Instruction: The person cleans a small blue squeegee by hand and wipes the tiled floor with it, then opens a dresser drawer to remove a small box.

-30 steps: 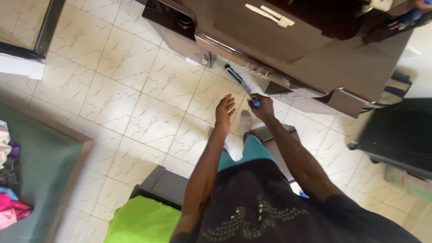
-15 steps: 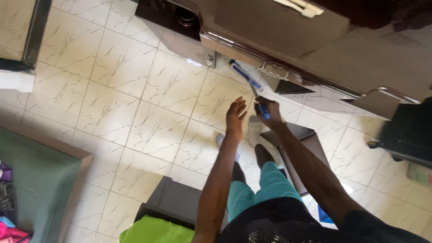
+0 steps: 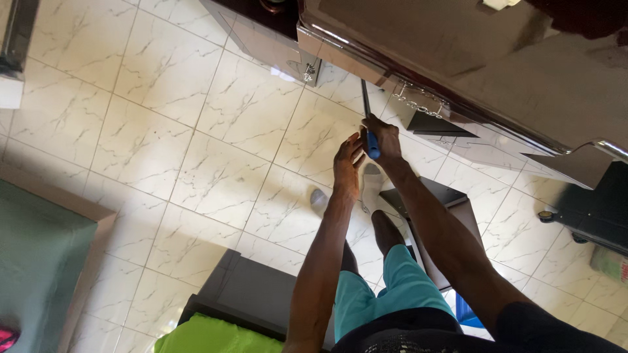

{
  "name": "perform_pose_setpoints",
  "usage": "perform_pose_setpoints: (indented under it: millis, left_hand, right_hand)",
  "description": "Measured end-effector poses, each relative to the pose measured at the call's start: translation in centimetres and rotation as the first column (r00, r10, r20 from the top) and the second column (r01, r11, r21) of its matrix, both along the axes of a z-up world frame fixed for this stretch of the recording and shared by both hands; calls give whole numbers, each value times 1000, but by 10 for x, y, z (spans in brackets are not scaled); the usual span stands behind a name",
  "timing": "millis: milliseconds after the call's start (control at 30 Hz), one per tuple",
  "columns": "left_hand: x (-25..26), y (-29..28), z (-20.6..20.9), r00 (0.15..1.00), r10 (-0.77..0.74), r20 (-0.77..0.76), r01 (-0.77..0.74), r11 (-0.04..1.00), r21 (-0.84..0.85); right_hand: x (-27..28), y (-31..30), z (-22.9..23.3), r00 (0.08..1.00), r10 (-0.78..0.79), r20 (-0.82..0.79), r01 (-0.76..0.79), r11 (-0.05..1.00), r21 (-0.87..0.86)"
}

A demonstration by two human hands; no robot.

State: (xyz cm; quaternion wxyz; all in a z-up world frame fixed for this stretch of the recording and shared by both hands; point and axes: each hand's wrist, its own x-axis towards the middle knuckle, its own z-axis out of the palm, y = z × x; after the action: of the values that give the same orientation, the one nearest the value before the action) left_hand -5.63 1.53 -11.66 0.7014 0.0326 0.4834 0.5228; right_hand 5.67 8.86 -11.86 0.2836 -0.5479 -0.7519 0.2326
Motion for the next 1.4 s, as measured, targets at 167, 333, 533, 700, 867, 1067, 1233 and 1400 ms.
perform_pose_setpoints:
  millis: [167, 333, 533, 700, 867, 1067, 1233, 1400]
  left_hand:
    - [-15, -13, 0, 994, 106, 7, -106, 993, -47]
    - [-17, -18, 17, 994, 98, 43, -93, 990, -104]
    - [-19, -13, 24, 998, 61, 34, -59, 997, -57]
    - [-23, -10, 19, 999, 42, -23, -42, 999, -20]
    - [-27, -21, 22, 997, 82, 6, -82, 996, -36]
    - [-26, -51, 38, 992, 123, 43, -119, 990, -80]
    - [-15, -70, 53, 992, 117, 36, -113, 988, -106]
    - [4, -75, 60, 994, 93, 63, -86, 990, -112]
  right_hand:
    - [-15, -4, 31, 995, 98, -9, -98, 971, -219]
    - [-9, -30, 86, 995, 60, -82, -73, 985, -155]
    - [-5, -32, 72, 1000, -14, -24, 13, 1000, -27]
    - [-5, -12, 31, 1000, -17, 5, 17, 1000, 26]
    - [-18, -29, 31, 999, 14, -45, -23, 979, -203]
    - [-21, -69, 73, 982, -104, -155, 63, 966, -249]
    - [0, -91, 100, 975, -163, -153, 144, 981, -131]
    - [11, -94, 109, 974, -218, -62, 212, 973, -92]
